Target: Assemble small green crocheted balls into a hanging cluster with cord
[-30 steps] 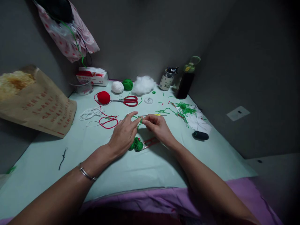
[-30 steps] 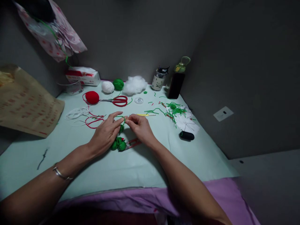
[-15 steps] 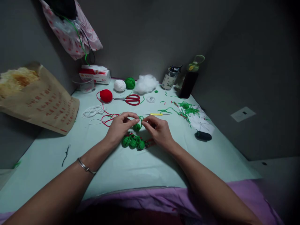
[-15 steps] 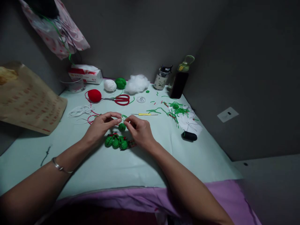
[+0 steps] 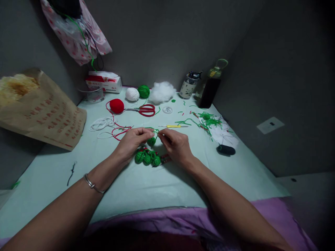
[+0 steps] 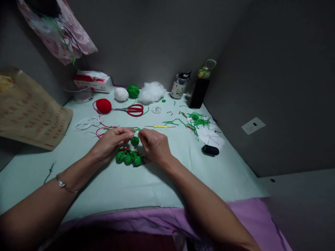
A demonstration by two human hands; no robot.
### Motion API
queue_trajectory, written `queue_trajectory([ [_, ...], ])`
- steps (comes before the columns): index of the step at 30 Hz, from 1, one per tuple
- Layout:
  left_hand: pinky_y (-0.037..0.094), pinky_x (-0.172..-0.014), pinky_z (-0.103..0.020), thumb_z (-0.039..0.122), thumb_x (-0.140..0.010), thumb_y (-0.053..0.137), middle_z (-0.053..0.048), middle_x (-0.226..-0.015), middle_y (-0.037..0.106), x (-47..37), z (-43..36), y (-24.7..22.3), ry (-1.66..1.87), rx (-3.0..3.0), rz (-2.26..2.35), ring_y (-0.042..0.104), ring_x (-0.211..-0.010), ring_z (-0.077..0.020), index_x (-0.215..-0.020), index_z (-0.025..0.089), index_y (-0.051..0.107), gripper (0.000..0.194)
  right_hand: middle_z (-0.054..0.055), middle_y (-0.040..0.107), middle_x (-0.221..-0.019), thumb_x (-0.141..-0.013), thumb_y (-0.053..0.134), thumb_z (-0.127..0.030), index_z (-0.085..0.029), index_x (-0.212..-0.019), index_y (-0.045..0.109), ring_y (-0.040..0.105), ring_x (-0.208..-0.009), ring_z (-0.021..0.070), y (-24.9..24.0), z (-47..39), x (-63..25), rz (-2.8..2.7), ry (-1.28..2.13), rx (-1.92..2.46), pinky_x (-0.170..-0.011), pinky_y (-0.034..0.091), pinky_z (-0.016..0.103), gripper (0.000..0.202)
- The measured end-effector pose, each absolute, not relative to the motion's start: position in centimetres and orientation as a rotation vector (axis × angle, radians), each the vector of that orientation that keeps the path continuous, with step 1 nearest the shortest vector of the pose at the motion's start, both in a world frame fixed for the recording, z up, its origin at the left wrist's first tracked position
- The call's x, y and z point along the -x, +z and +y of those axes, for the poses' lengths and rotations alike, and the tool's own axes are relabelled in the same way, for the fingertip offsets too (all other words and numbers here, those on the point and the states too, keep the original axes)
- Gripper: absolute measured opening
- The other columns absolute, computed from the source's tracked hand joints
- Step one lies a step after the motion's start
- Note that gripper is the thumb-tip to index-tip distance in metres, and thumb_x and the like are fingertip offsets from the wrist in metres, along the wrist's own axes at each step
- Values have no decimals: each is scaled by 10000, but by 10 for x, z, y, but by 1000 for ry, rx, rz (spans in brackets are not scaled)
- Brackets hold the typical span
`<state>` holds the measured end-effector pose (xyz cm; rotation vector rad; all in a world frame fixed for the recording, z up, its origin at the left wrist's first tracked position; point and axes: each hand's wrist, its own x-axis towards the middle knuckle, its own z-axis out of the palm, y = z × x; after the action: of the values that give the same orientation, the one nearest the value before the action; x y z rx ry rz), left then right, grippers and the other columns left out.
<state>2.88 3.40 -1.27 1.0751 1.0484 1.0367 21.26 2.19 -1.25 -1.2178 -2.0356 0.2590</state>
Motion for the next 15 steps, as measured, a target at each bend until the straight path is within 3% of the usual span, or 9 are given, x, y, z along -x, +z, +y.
queue_trajectory([
  [4, 374, -554, -243, 260, -670, 789, -35, -877, 697, -30, 33, -8, 1066, -984, 1003, 461, -578, -81, -664, 156, 646, 176, -7, 615, -647, -919, 598, -258, -203, -821, 676, 479, -558, 123, -10, 26, -217, -1909, 427, 1245, -590, 348, 259, 137],
  [8, 416, -603, -223, 183, -682, 763, 15, -723, 609, -29, 32, -6, 1101, -869, 905, 474, -572, -72, -667, 160, 583, 182, -25, 547, -609, -902, 623, -302, -185, -822, 702, 428, -539, 109, -9, 29, -218, -1810, 640, 1261, -556, 326, 257, 162],
  [15, 426, -603, -183, 208, -817, 686, 30, -778, 613, -27, 31, -4, 1119, -836, 799, 503, -588, -56, -797, 180, 559, 131, -37, 499, -574, -846, 687, -315, -159, -812, 728, 389, -539, 101, -6, 30, -218, -1673, 800, 1216, -526, 285, 259, 164],
])
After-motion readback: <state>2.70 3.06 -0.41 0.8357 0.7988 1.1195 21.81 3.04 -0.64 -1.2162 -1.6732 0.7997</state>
